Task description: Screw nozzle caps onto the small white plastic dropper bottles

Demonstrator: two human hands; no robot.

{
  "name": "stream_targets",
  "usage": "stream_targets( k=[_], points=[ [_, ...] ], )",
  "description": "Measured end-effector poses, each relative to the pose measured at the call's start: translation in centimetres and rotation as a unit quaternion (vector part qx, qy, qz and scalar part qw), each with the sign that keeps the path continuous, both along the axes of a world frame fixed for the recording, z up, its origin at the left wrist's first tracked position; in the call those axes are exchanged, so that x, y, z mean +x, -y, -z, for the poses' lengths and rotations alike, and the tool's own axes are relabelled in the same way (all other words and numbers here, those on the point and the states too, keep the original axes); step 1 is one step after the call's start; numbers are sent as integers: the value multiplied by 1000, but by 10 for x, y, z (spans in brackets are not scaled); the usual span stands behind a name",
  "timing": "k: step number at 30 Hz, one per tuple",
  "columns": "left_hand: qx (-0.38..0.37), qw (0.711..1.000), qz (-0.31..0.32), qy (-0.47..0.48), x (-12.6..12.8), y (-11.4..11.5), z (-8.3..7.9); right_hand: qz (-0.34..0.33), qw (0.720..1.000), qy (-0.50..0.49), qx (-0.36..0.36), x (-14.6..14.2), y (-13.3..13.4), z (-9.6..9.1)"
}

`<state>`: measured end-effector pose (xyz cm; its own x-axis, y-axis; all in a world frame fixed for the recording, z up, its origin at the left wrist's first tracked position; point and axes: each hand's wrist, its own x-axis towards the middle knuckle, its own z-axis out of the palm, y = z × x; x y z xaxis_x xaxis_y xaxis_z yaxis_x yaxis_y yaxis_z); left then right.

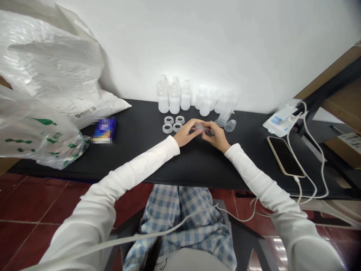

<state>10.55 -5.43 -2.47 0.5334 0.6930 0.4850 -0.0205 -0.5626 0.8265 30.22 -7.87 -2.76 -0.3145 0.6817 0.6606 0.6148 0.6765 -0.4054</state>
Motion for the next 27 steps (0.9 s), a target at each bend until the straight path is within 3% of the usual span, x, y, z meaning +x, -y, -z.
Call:
stream_targets(
  k=[5, 10, 16, 22, 27],
  points=[
    [-7, 999, -23, -33, -3, -4, -3, 5, 999, 35, -7, 2, -1, 1],
    [-33, 998, -30, -45, -5, 1, -11, -25, 996, 77, 37, 4, -1, 0],
    [-48, 996, -59, -49, -7, 6, -19, -44, 987, 141, 59, 8, 4, -11],
    [34, 985, -136, -99, -15, -10, -14, 80, 976, 195, 51, 39, 6, -36],
    [125, 961, -149, -198, -25, -23, -7, 197, 956, 211, -57, 64, 8, -53]
  ],
)
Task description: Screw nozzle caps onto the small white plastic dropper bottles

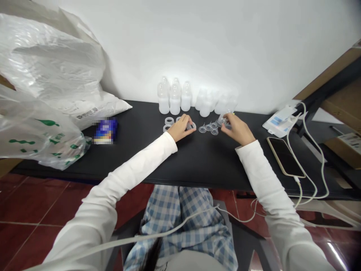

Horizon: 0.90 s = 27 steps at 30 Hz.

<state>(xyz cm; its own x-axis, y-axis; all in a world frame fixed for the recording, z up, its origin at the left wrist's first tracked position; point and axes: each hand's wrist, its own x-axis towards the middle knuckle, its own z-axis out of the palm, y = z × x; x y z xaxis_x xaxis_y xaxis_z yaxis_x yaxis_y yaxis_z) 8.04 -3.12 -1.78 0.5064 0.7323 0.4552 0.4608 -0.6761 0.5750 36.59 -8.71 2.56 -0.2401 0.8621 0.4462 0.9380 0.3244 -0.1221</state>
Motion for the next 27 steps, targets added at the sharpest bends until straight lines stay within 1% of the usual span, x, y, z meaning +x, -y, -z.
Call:
stream_targets(
  k=[4, 7, 9, 12, 15, 18, 21, 23, 24, 25, 27],
  points=[
    [51, 996, -8, -71, -2, -3, 5, 63, 990, 50, -114, 4, 1, 1],
    [78, 989, -41, -119, -1, -3, 7, 94, 972, 103, -191, 0, 1, 4],
    [86, 981, -68, -158, -2, -3, 9, 103, 960, 130, -224, -4, 2, 4],
    [97, 973, -90, -189, -2, -2, 10, 110, 952, 153, -241, -9, 3, 2],
    [94, 970, -95, -201, -2, 1, 10, 124, 950, 163, -236, -11, 5, -1],
    [62, 965, -116, -226, -2, 5, 10, 136, 951, 167, -223, -11, 9, -5],
    [35, 961, -131, -241, -2, 6, 11, 150, 957, 159, -191, -17, 13, -14],
    [32, 960, -133, -243, -4, 5, 13, 157, 966, 135, -155, -25, 14, -22],
    [35, 960, -135, -241, -5, 4, 14, 151, 973, 114, -131, -30, 11, -26],
    [39, 960, -139, -239, -6, 3, 15, 131, 982, 87, -105, -37, 6, -29],
    [49, 960, -151, -230, -10, 1, 17, 53, 997, 38, -44, -51, -11, -33]
  ],
)
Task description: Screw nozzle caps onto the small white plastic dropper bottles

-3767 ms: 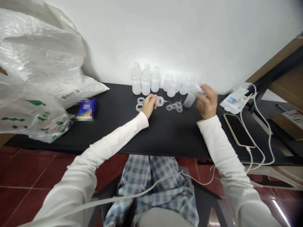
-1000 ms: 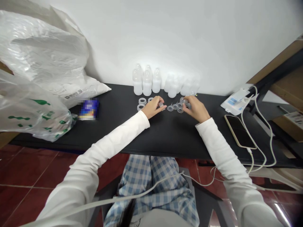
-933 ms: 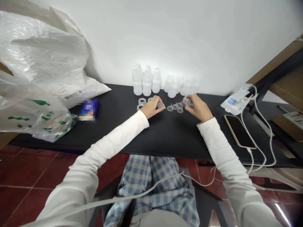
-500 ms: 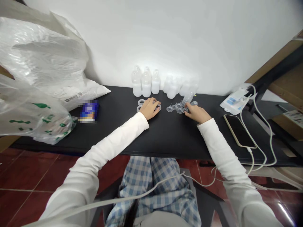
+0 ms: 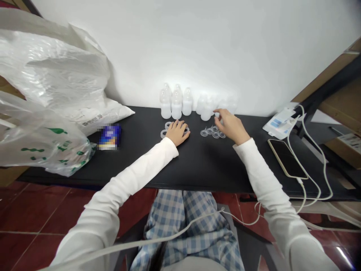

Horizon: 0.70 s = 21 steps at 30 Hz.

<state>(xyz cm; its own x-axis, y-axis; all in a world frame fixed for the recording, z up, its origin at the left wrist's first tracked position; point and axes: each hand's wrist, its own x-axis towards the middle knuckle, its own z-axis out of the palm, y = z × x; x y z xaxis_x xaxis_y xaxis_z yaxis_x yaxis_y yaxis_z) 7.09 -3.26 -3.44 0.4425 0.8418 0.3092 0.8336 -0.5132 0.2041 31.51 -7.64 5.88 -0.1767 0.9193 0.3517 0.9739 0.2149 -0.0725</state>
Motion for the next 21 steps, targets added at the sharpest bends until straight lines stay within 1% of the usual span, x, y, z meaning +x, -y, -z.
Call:
stream_targets(
  k=[2, 4, 7, 10, 13, 16, 19, 21],
  points=[
    [12, 1000, -11, 7, -3, 0, 1, -87, 995, -19, 40, -15, -27, -1],
    [18, 1000, -21, 8, -7, 1, 2, -134, 989, -25, 62, -29, -59, 1],
    [20, 999, -30, 4, -10, 3, 2, -141, 988, -15, 68, -49, -103, 5],
    [15, 999, -36, 0, -10, 5, 0, -125, 990, -11, 69, -65, -131, 9],
    [8, 999, -51, 2, -8, 8, -3, -103, 993, -12, 61, -74, -143, 12],
    [13, 998, -63, 13, -4, 10, -6, -83, 993, -26, 85, -77, -147, 13],
    [31, 997, -57, 34, 2, 12, -7, -86, 988, -67, 108, -77, -143, 11],
    [42, 996, -51, 55, 7, 13, -7, -102, 981, -118, 119, -75, -133, 9]
  ],
)
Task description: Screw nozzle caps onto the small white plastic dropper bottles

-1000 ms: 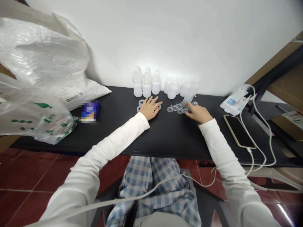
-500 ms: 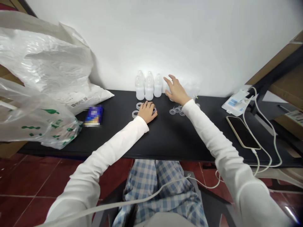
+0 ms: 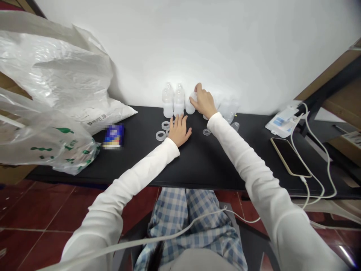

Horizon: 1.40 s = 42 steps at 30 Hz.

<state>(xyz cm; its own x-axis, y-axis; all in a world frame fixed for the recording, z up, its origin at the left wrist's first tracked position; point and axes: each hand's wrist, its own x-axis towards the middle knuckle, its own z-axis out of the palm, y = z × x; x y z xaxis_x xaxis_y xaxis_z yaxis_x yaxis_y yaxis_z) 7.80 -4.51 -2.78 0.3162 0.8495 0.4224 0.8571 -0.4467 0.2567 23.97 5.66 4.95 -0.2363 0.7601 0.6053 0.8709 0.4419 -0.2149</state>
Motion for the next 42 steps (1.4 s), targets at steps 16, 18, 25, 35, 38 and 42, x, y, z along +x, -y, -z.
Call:
stream_targets(
  k=[16, 18, 25, 35, 38, 42],
  points=[
    [56, 956, 145, 248, 12, -3, 2, 94, 926, -365, -32, 45, 96, 39],
    [54, 946, 128, 294, 12, 1, -3, 97, 912, -396, -46, 39, 98, 44],
    [-36, 859, 95, 501, 27, -5, -5, 125, 947, -297, 10, 38, 114, 49],
    [127, 876, 69, 461, -22, -16, -15, -182, 983, -9, 31, 56, 119, 59],
    [129, 894, 68, 424, -24, -14, -12, -174, 984, -19, 29, 58, 123, 55],
    [122, 920, 85, 362, -22, -9, -7, -145, 987, -62, 25, 62, 128, 49]
  ],
)
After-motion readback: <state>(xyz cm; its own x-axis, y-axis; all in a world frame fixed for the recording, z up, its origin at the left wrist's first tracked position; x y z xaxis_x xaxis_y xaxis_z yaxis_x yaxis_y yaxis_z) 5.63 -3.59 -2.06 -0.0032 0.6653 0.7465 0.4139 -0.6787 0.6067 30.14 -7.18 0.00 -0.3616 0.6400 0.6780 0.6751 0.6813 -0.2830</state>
